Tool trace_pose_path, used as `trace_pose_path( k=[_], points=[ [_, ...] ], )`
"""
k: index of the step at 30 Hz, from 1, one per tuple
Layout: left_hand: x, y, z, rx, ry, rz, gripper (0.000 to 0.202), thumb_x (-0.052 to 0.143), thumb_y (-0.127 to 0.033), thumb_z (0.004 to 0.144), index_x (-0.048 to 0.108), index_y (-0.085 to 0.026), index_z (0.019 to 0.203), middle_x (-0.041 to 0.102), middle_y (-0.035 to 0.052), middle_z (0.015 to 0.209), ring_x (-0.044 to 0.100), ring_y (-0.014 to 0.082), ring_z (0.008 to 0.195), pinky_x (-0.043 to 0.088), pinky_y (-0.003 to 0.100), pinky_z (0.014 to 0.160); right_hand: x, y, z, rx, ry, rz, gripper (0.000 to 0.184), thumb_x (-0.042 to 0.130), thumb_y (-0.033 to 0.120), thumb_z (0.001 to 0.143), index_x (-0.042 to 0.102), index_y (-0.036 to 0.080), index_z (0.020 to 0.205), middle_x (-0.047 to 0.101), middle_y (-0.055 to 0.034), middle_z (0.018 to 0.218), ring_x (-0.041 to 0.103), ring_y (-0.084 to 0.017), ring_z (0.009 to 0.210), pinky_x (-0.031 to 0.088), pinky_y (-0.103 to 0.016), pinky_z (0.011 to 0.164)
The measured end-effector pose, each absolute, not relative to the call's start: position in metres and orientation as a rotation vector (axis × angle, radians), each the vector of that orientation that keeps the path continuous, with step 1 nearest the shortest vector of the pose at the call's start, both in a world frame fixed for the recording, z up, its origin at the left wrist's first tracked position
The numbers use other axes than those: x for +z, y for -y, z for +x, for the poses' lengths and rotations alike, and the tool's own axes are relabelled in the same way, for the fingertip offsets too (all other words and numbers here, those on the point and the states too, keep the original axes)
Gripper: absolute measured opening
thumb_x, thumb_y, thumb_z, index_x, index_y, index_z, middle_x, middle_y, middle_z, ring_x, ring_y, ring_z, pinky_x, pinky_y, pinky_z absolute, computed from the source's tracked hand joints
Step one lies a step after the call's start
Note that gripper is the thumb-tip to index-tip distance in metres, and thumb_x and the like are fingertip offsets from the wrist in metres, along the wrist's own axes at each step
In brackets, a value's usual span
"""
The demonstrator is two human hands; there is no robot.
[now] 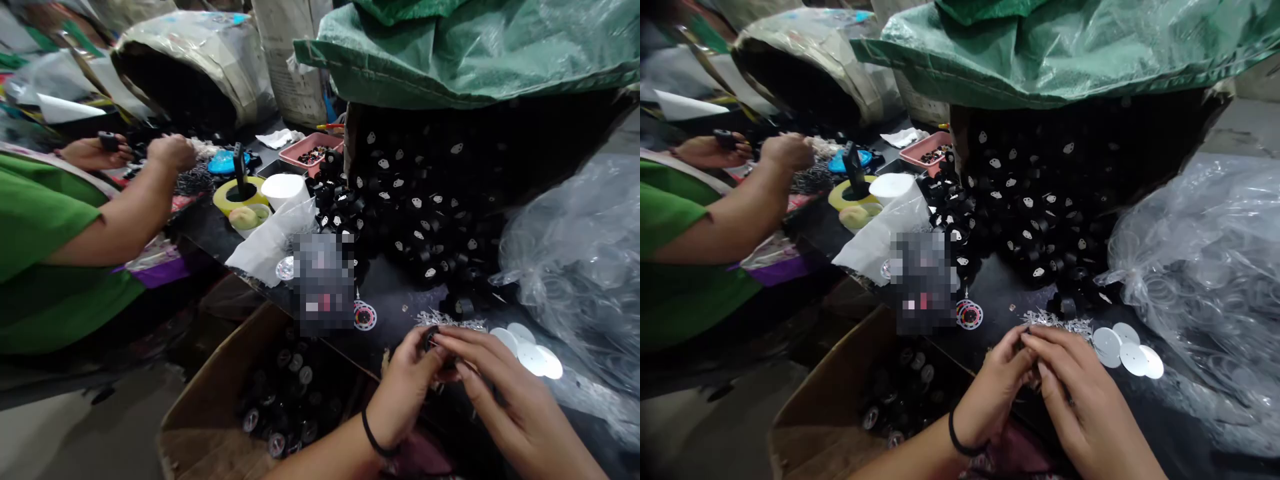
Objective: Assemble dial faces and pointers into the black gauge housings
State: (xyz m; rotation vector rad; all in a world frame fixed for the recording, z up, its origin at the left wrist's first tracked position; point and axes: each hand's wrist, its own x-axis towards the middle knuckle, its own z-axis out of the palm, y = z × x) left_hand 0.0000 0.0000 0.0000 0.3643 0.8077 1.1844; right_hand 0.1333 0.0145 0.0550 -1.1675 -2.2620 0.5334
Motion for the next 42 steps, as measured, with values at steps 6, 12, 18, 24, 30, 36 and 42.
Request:
trace_pose_path(
  k=[6,12,18,24,30,36,42],
  points=[
    [-0.005,0.008,-0.019,1.227,-0.857,0.323,0.029,0.075,-0.034,0.083,0.068,-0.021,0.108,0.070,0.0038,0.097,0.064,0.0139,0.076,0.050,0.026,0.072,0.054,-0.013,0.130,0.573,2.265,-1.116,0.031,0.048,0.022,0.097,0.066,0.030,0.120,0.069,-0.0046,0.120,0.067,-0.019,0.110,0.061,-0.032,0.086],
    [0.003,0.013,-0.021,1.184,-0.837,0.288,0.030,0.076,-0.029,0.083,0.068,-0.020,0.111,0.071,0.0071,0.107,0.067,0.0186,0.092,0.053,0.029,0.080,0.063,-0.010,0.139,0.583,2.242,-1.169,0.033,0.048,0.018,0.096,0.065,0.027,0.122,0.068,-0.0063,0.122,0.066,-0.019,0.113,0.059,-0.033,0.092],
    [0.010,0.006,-0.010,1.059,-0.892,0.270,0.029,0.077,-0.025,0.082,0.070,-0.020,0.110,0.073,0.0065,0.114,0.067,0.0206,0.105,0.054,0.034,0.095,0.076,0.024,0.228,0.230,1.707,-1.676,0.021,0.056,0.030,0.094,0.073,0.030,0.107,0.074,-0.0042,0.105,0.070,-0.023,0.100,0.056,-0.042,0.093],
    [0.002,0.003,0.012,1.012,-1.021,0.318,0.030,0.082,-0.034,0.075,0.073,-0.021,0.100,0.075,0.0055,0.107,0.068,0.0204,0.096,0.059,0.032,0.085,0.073,0.062,0.316,-0.245,0.985,-1.890,0.028,0.060,0.036,0.092,0.073,0.021,0.112,0.072,-0.0096,0.095,0.070,-0.026,0.093,0.051,-0.047,0.098],
    [-0.003,-0.003,0.035,0.920,-1.063,0.365,0.036,0.082,-0.046,0.073,0.073,-0.023,0.100,0.076,0.0057,0.103,0.070,0.0227,0.094,0.060,0.028,0.077,0.038,0.054,0.367,-0.257,0.856,-1.845,0.033,0.057,0.039,0.089,0.068,0.016,0.111,0.071,-0.0094,0.108,0.066,-0.022,0.105,0.047,-0.044,0.102],
    [0.002,0.009,0.067,0.758,-1.004,0.189,0.049,0.093,-0.038,0.058,0.072,-0.019,0.098,0.078,0.0108,0.103,0.073,0.0236,0.090,0.062,0.029,0.077,0.006,0.027,0.374,0.061,0.818,-1.664,0.034,0.059,0.039,0.086,0.067,0.016,0.110,0.070,-0.0078,0.108,0.065,-0.019,0.105,0.046,-0.038,0.100],
    [-0.006,0.022,0.094,0.618,-0.812,-0.044,0.045,0.087,-0.041,0.069,0.070,-0.011,0.098,0.076,0.0177,0.106,0.073,0.0280,0.097,0.059,0.037,0.090,0.005,0.004,0.363,0.372,0.746,-1.463,0.012,0.058,0.021,0.077,0.065,0.017,0.085,0.047,0.0083,0.052,0.040,-0.008,0.046,0.037,-0.024,0.054]
  ],
)
